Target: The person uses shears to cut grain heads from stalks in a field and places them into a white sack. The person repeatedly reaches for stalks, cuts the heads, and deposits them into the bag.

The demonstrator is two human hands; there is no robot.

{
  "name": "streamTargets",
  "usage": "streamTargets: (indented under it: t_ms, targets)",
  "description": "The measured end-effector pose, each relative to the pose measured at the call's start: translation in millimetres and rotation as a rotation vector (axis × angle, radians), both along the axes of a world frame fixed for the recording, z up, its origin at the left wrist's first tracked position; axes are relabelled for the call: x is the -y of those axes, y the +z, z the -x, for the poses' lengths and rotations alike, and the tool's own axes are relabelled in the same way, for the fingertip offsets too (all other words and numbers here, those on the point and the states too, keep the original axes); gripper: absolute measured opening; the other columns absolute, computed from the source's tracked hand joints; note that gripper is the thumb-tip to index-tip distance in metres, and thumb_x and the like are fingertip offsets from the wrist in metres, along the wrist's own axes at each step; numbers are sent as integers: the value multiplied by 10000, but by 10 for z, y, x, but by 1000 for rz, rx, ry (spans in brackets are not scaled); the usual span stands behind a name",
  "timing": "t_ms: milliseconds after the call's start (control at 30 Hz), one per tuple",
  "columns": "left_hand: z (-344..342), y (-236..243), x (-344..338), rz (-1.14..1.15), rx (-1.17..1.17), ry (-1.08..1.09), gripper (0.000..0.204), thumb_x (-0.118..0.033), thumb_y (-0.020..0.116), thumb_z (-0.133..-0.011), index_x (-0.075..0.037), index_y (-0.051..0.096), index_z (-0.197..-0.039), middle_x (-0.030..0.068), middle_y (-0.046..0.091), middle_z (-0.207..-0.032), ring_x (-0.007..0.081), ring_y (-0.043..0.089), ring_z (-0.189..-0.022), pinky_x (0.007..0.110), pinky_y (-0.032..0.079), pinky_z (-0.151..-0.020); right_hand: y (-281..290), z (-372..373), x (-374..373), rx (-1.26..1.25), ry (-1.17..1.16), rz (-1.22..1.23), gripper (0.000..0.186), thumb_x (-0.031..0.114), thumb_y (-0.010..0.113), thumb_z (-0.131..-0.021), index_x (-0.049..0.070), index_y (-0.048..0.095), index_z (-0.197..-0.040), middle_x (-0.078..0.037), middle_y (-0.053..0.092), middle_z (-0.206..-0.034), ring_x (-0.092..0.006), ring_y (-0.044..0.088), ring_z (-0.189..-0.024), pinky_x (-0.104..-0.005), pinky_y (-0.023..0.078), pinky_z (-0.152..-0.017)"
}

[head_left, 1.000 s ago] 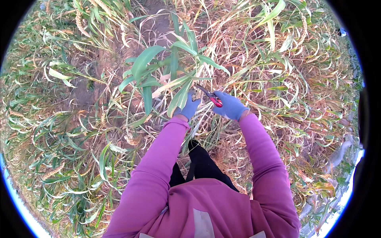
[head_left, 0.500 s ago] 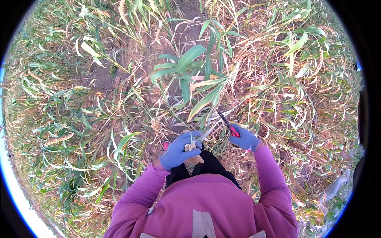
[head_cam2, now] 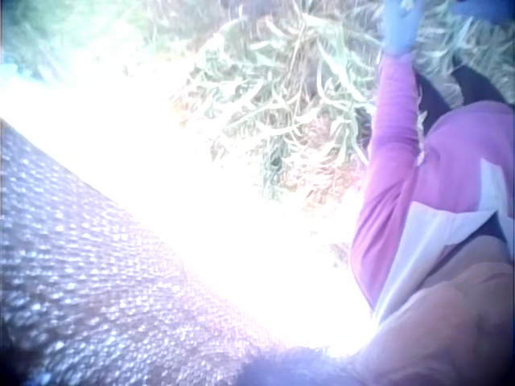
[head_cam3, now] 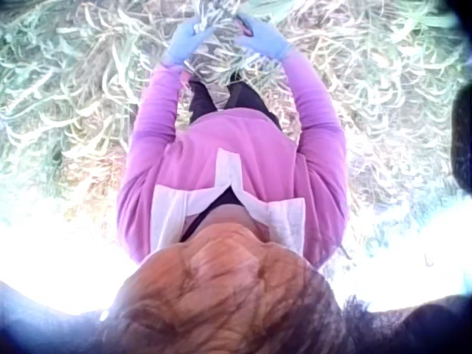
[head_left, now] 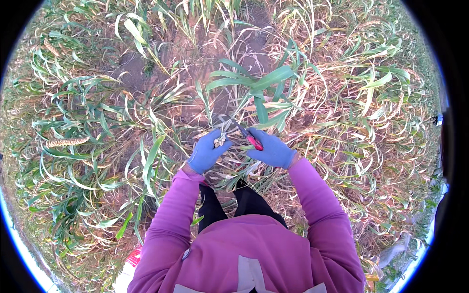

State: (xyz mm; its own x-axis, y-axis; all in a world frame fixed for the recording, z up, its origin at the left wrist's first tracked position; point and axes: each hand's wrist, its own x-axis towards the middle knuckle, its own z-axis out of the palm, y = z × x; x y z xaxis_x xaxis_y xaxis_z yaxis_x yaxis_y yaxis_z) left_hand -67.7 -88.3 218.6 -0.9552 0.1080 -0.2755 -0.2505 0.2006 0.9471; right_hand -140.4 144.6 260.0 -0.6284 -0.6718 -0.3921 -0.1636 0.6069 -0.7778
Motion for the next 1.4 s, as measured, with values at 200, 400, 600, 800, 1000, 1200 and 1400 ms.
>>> streamTargets:
  t_ms: [200, 400, 600, 800, 1000, 1200, 1400]
  targets:
    - [-492, -524, 25, -285, 194, -6, 226, -211, 660, -888, -9, 618, -980, 37, 601, -834, 107, 520, -737, 294, 459, -699, -415, -379, 114, 104, -160, -52, 473, 264, 659, -837, 31, 519, -1224, -90, 607, -859, -199, 579, -742, -327, 466, -689]
    - [-1859, -1658, -24, -505, 603, 124, 203, -196, 666, -883, -37, 612, -997, 1, 593, -857, 85, 531, -810, 258, 449, -752, -1500, -1183, -325, 542, -356, -208, 536, 333, 683, -836, 6, 525, -1230, -91, 623, -931, -174, 570, -829, -354, 470, -768]
    - [-2330, -2195, 320, -508, 624, 244, 216, -121, 654, -867, -45, 604, -1063, -5, 597, -917, 86, 551, -842, 254, 460, -786, -2360, -1481, 119, 455, -187, -342, 542, 327, 679, -827, -2, 515, -1226, -158, 639, -980, -252, 628, -895, -383, 475, -809]
    - [-2178, -3039, 280, -237, 586, 349, 244, -155, 675, -849, -21, 615, -1043, 37, 631, -870, 99, 580, -791, 277, 475, -734, -3221, -1473, 446, 607, -515, -228, 466, 272, 669, -836, 23, 524, -1202, -48, 571, -825, -184, 578, -768, -312, 470, -738]
    - [-2476, -3230, -337, -371, 735, 365, 246, -137, 695, -847, -28, 639, -1060, 4, 656, -948, 77, 587, -836, 271, 489, -765, -4326, -201, 229, 46, -497, -245, 480, 311, 689, -787, 48, 548, -1162, -152, 630, -941, -294, 613, -848, -399, 466, -775]
    - [-2657, -3140, -195, -239, 827, 468, 253, -103, 681, -849, -28, 633, -1086, -2, 649, -911, 72, 576, -808, 251, 485, -757, -5344, 1269, 275, 211, -689, 55, 340, 209, 717, -819, 63, 579, -1092, -20, 590, -781, -124, 543, -646, -242, 415, -590]
    - [-2615, -3109, -150, -292, 940, 640, 148, -108, 680, -855, -29, 632, -970, -19, 584, -770, 28, 498, -705, 216, 447, -641, -5432, 1945, 306, 659, -1080, 523, 272, 185, 686, -859, 55, 597, -1081, -58, 638, -863, -177, 634, -746, -324, 542, -720]
